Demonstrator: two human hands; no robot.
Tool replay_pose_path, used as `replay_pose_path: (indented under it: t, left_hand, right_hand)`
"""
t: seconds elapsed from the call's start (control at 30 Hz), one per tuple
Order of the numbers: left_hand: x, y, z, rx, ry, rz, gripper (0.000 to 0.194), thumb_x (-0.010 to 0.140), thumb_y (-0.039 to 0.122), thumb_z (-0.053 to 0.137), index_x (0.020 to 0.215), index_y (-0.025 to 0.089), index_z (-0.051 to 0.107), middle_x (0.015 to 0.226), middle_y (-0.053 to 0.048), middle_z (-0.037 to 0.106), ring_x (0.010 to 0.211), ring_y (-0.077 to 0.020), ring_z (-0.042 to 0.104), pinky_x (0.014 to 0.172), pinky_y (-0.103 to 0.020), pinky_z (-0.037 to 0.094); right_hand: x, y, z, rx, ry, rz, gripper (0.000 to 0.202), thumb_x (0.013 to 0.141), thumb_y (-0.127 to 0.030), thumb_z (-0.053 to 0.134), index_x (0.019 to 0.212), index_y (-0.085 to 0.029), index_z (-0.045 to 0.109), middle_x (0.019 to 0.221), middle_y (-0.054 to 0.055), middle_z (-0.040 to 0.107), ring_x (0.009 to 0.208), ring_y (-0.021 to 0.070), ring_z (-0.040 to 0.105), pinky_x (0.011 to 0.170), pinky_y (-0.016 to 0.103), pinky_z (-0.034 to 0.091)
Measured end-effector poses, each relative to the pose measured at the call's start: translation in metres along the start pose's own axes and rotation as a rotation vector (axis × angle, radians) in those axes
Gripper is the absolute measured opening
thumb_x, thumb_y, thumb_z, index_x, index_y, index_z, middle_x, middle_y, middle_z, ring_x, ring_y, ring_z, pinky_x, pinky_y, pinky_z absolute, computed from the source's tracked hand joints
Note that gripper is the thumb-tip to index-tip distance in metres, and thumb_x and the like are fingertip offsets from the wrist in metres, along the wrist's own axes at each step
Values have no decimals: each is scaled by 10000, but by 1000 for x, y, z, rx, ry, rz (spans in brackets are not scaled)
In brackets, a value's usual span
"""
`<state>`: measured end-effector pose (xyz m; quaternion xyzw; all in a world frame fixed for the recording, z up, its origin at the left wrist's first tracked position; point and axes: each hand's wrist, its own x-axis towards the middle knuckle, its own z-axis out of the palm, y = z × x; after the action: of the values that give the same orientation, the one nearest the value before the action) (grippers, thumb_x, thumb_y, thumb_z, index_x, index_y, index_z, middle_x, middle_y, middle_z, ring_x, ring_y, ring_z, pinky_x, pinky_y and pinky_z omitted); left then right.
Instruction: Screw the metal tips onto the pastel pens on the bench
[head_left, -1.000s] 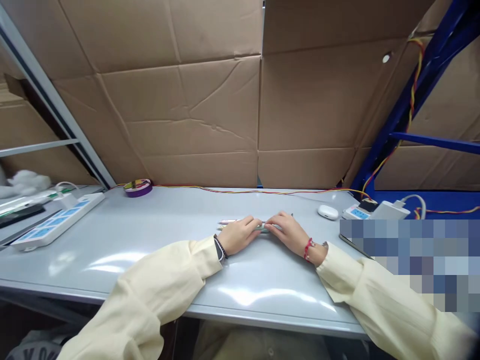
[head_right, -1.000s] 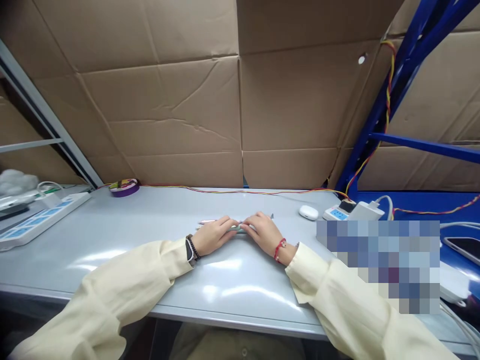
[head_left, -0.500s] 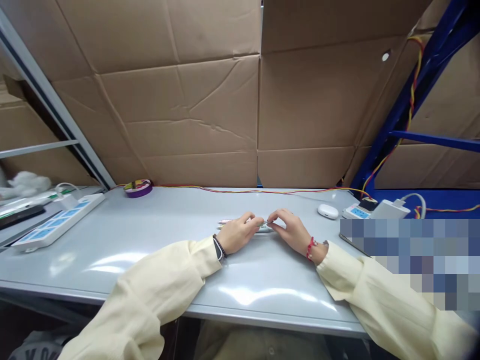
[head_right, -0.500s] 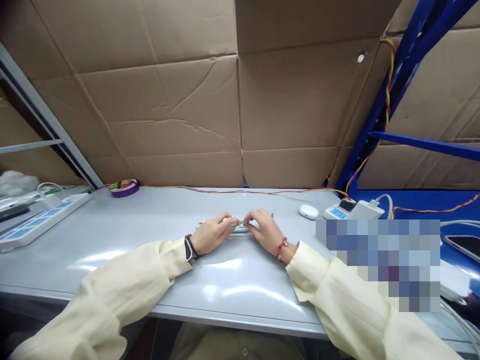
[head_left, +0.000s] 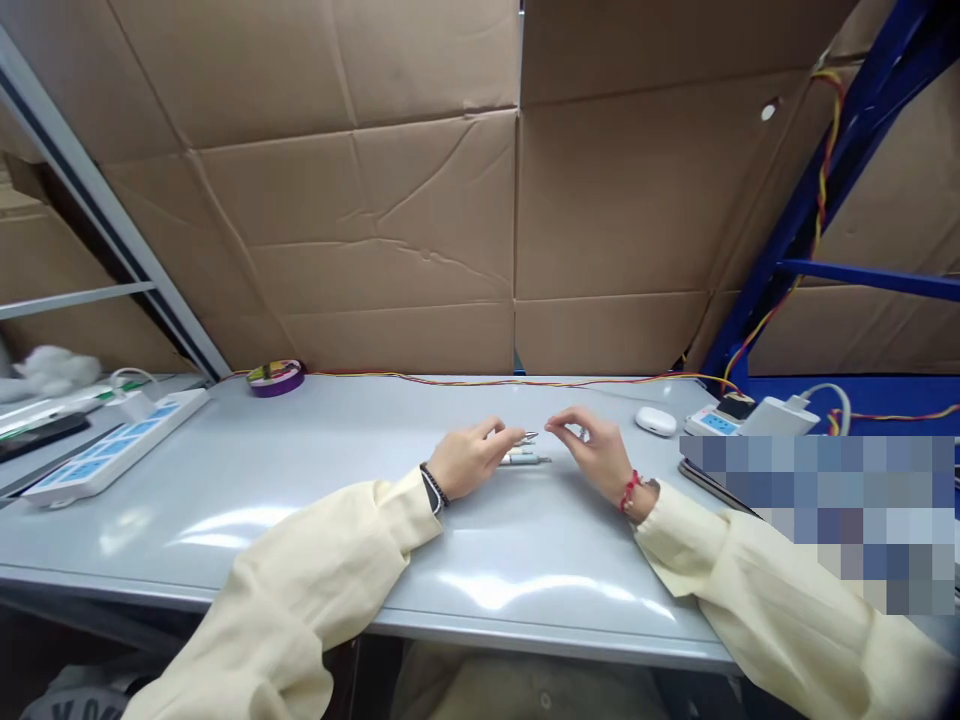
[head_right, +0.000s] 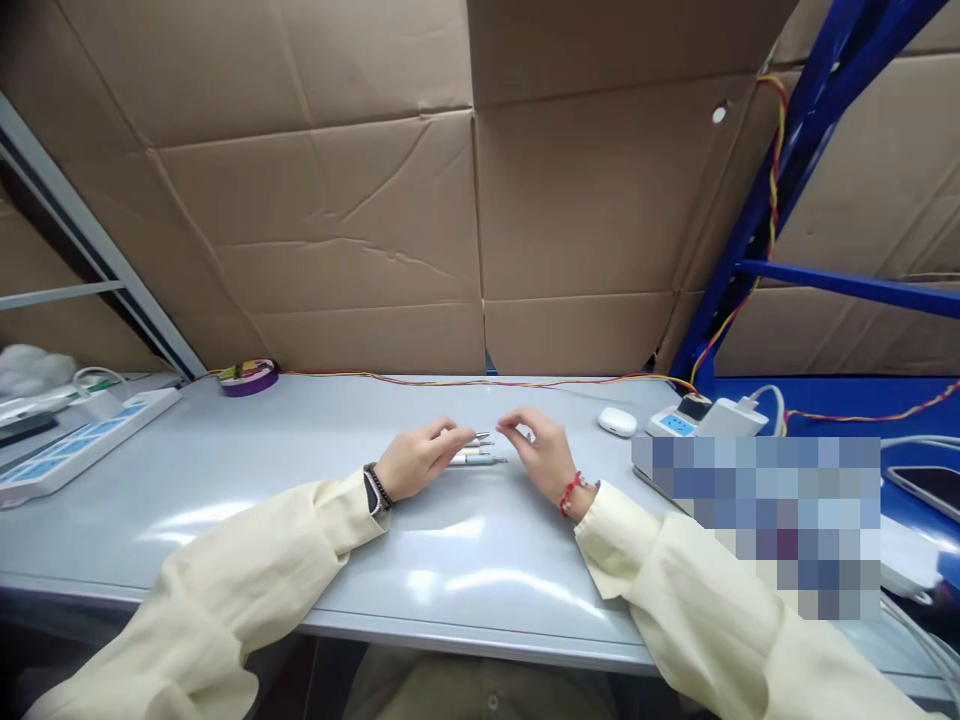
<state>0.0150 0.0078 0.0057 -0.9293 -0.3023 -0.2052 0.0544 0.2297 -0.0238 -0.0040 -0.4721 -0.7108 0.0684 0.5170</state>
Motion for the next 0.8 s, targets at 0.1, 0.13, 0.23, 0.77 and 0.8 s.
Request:
replay_pose_path:
  t: [0.1, 0.13, 0.23, 0.77, 0.8]
  left_hand:
    - [-1, -6, -1, 12, 15, -2, 323, 954, 249, 274, 1148, 241, 532, 972, -37, 571, 658, -116, 559, 598, -222, 447]
    - [-1, -7, -1, 15, 16, 2, 326, 955, 253, 270, 1149, 240, 532, 971, -39, 572, 657, -113, 557, 600, -219, 446]
    - [-2, -8, 1, 24, 3, 40, 322, 949, 244, 284, 1161, 256, 526, 978, -33, 571, 653, -100, 551, 597, -201, 442]
    - [1, -1, 0, 67, 18, 123, 334, 935, 201, 286, 1194, 260, 488, 978, -29, 576, 645, -106, 551, 510, -195, 400]
    - [2, -2, 0, 67, 16, 126, 329, 935, 200, 291, 1193, 258, 486, 984, -28, 578, 647, -106, 553, 513, -195, 401]
  right_hand:
    - [6, 3, -8, -10, 47, 36, 179, 866, -361, 507, 804, -206, 570, 820, 44, 640, 769, 199, 602, 678, 332, 487]
    - [7, 3, -9, -14, 20, 35, 186, 871, -366, 496, 822, -205, 575, 839, 50, 644, 785, 202, 604, 687, 336, 489]
    - [3, -4, -7, -7, -160, -10, 187, 876, -355, 495, 943, -210, 591, 923, 59, 658, 851, 205, 606, 761, 353, 487]
    - [-7, -11, 6, 85, -119, -97, 158, 868, -333, 522, 883, -224, 636, 828, 35, 675, 778, 190, 628, 702, 335, 503]
    - [-7, -11, 7, 80, -119, -101, 160, 868, -333, 521, 883, -226, 638, 825, 32, 676, 774, 188, 630, 697, 332, 505]
